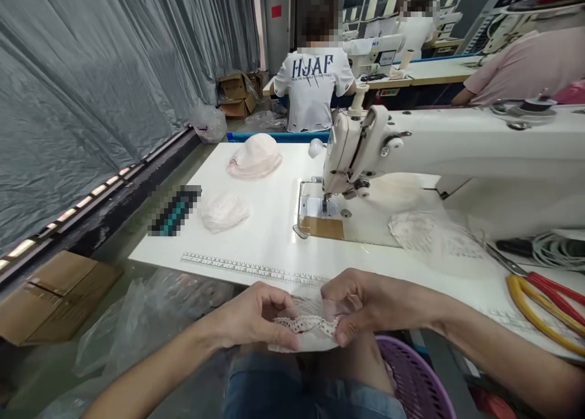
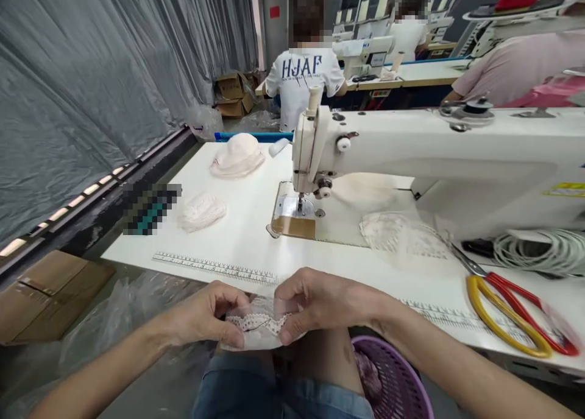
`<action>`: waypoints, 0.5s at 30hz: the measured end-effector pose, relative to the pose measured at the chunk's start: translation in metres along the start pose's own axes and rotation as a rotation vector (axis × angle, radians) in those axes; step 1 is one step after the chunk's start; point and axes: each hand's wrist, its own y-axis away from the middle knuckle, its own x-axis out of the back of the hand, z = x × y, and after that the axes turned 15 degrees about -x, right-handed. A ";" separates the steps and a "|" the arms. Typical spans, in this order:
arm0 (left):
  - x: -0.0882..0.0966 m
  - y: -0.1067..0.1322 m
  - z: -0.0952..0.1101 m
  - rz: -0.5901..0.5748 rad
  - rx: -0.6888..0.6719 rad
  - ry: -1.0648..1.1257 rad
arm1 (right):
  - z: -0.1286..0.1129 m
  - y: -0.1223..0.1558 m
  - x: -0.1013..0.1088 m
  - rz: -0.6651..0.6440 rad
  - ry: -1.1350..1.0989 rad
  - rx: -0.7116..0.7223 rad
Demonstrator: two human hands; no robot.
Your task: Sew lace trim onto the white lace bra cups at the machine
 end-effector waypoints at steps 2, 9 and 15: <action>-0.009 0.001 -0.012 0.028 0.013 0.134 | 0.011 0.010 -0.012 -0.027 -0.071 -0.015; -0.025 0.003 -0.043 0.096 0.072 0.207 | 0.046 0.007 -0.045 -0.024 -0.263 -0.051; -0.030 0.009 -0.042 0.128 0.126 0.069 | 0.055 -0.002 -0.056 0.030 -0.297 -0.020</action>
